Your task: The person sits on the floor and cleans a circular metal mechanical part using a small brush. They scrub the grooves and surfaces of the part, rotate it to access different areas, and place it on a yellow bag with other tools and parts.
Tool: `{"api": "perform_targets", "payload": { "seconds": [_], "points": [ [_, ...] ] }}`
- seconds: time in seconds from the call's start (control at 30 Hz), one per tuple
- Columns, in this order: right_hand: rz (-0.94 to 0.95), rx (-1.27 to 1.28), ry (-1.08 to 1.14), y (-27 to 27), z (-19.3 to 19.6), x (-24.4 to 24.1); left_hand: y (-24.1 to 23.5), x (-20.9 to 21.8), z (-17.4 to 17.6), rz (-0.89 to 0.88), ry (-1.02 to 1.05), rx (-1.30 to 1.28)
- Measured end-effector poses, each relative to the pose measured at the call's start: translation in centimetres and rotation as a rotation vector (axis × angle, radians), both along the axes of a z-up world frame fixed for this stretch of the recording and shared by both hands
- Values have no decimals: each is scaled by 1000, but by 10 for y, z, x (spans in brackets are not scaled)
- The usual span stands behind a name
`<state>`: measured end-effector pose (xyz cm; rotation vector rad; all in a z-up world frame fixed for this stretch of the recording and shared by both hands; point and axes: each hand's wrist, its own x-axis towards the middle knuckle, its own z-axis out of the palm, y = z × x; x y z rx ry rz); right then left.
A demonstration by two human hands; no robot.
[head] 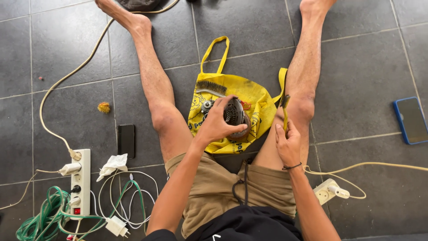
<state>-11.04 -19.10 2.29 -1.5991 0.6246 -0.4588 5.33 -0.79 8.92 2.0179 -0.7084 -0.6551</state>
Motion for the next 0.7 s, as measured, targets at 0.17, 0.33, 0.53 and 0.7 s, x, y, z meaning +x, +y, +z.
{"api": "perform_targets", "payload": {
  "seconds": [0.17,0.33,0.53,0.7],
  "points": [
    [147,486,122,20,20,17,4,-29,-10,100,183,-487],
    [355,543,245,20,48,34,2,-23,-13,6,104,-644],
    [463,541,302,7,32,43,3,-32,-22,25,-17,-648],
    [520,447,392,14,56,49,3,-32,-24,23,-58,-654]
  ]
}}
